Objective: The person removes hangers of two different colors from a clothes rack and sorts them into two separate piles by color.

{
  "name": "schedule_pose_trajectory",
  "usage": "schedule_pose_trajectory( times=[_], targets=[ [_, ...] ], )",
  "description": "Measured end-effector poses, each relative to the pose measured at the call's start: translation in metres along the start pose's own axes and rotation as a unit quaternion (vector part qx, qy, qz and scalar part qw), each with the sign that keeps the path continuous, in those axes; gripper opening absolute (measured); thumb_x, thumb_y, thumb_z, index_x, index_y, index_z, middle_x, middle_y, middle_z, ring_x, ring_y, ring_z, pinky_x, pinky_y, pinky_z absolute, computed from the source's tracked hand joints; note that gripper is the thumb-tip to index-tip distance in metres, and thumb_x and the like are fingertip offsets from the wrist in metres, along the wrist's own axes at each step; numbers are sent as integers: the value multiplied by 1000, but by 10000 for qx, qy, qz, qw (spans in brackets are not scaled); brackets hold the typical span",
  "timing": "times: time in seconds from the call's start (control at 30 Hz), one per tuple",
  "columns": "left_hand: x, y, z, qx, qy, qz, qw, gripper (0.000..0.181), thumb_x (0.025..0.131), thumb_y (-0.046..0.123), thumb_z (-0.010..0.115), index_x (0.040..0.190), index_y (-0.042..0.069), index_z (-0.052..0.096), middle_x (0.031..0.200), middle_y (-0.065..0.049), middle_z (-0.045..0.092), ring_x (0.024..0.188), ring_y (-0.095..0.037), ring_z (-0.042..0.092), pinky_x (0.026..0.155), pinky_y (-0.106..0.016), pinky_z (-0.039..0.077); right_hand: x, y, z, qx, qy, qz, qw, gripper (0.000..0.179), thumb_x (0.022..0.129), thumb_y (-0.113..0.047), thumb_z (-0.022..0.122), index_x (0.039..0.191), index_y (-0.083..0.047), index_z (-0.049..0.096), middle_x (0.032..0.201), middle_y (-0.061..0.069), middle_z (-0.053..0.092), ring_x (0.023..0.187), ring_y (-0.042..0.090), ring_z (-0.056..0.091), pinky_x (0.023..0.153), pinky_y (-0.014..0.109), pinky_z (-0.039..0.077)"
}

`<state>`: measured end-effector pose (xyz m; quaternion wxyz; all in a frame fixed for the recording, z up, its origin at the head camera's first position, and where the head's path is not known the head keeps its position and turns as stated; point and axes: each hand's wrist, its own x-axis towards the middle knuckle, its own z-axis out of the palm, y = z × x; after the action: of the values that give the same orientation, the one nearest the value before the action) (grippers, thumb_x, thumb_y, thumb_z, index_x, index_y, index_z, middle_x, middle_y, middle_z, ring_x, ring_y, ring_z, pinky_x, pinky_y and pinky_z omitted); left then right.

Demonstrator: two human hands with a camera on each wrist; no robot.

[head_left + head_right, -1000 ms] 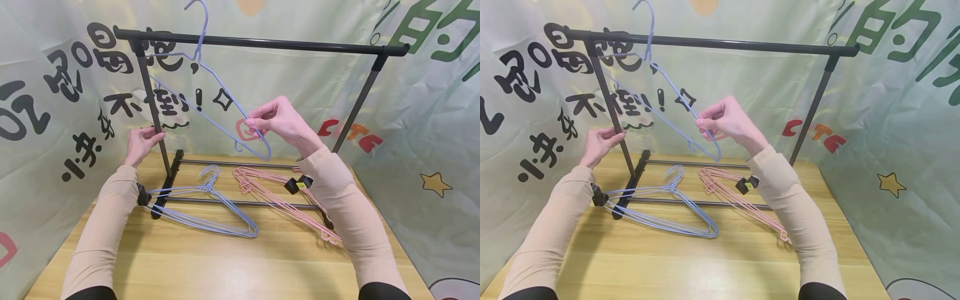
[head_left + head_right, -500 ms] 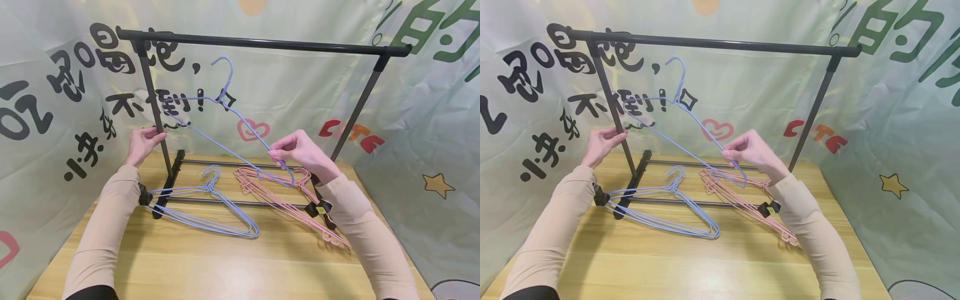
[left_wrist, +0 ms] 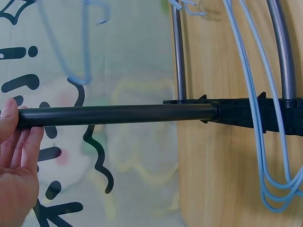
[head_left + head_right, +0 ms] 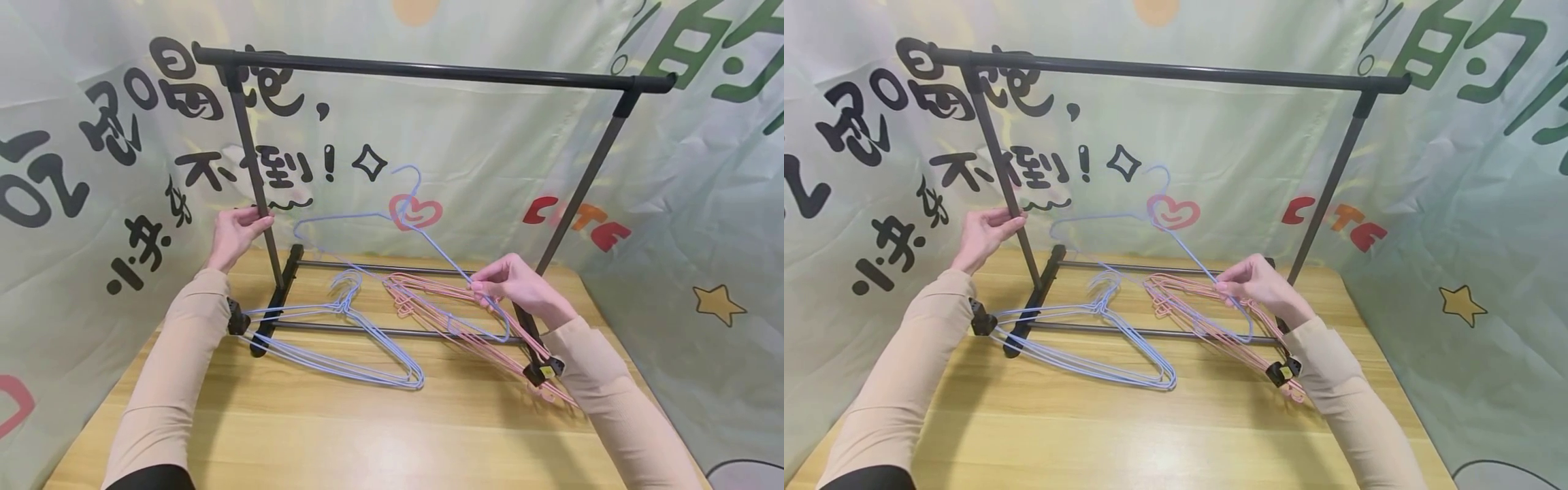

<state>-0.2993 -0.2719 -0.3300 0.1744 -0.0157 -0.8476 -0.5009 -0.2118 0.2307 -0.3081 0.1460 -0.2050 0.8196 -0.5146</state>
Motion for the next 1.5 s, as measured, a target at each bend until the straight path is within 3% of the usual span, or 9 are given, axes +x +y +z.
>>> schedule_pose_trajectory(
  times=[0.13, 0.27, 0.43, 0.57, 0.77, 1.03, 1.17, 1.33, 1.5],
  targets=[
    [1, 1, 0, 33, 2, 11, 10000, 42, 92, 30, 75, 121, 0, 71, 115, -10, 72, 80, 20, 58, 85, -11, 45, -3, 22, 3, 157, -225, -58, 9996, 21, 97, 0, 61, 99, 20, 67, 70, -2, 71, 62, 11, 66, 63, 31, 58],
    [1, 1, 0, 26, -11, -13, 10000, 43, 92, 30, 76, 121, 0, 71, 115, -10, 73, 81, 18, 59, 85, -12, 45, 0, 43, 12, 513, -553, -23, 9972, 15, 97, 0, 60, 96, 11, 71, 71, -3, 70, 63, 8, 65, 66, 28, 57],
    [-1, 2, 0, 31, -69, -35, 10000, 44, 92, 30, 76, 122, 0, 70, 120, -16, 70, 84, 16, 60, 87, -14, 46, 4, 66, 26, 1300, -1174, -83, 9845, 22, 99, 3, 54, 93, -6, 74, 74, -4, 70, 65, 6, 63, 63, 22, 54],
    [-1, 1, 0, 38, -94, -82, 9999, 45, 91, 32, 76, 123, 0, 70, 121, -17, 68, 86, 14, 62, 92, -18, 48, 7, 78, 38, 1732, -1475, -62, 9738, 26, 100, 2, 53, 93, -9, 75, 76, -4, 70, 67, 4, 63, 63, 19, 53],
    [-1, 1, -1, 68, -87, -159, 9998, 45, 92, 32, 75, 124, 1, 69, 121, -16, 70, 86, 14, 62, 91, -19, 48, 16, 86, 60, 1903, -1618, 57, 9683, 24, 100, 3, 53, 95, -5, 76, 75, -4, 70, 64, 4, 61, 62, 20, 51],
    [-2, 1, -1, 37, -68, -173, 9998, 41, 93, 28, 74, 124, 0, 70, 120, -16, 70, 86, 13, 61, 88, -17, 46, 34, 97, 96, 2354, -1781, 453, 9544, 30, 98, 4, 55, 90, -15, 77, 75, -2, 72, 62, 4, 63, 58, 19, 51],
    [-2, 2, 0, 6, -66, -146, 9999, 41, 93, 27, 74, 123, 1, 70, 122, -19, 68, 86, 13, 61, 86, -15, 46, 43, 103, 111, 2618, -1767, 589, 9470, 24, 97, 8, 53, 96, 0, 76, 76, 0, 73, 64, 5, 64, 60, 19, 52],
    [-1, 2, 0, -36, -94, -103, 9999, 43, 93, 29, 74, 124, 0, 70, 122, -21, 66, 84, 16, 59, 84, -11, 45, 49, 103, 122, 2355, -1470, 823, 9572, 25, 96, 6, 57, 110, 27, 58, 75, 1, 73, 64, 7, 65, 64, 20, 55],
    [-1, 2, -1, 5, -95, -114, 9999, 43, 93, 29, 74, 124, 0, 69, 122, -21, 66, 85, 15, 59, 84, -12, 44, 50, 102, 128, 1747, -1210, 848, 9735, 29, 95, 4, 60, 109, 28, 59, 71, -2, 71, 62, 7, 65, 62, 21, 55]
  ],
)
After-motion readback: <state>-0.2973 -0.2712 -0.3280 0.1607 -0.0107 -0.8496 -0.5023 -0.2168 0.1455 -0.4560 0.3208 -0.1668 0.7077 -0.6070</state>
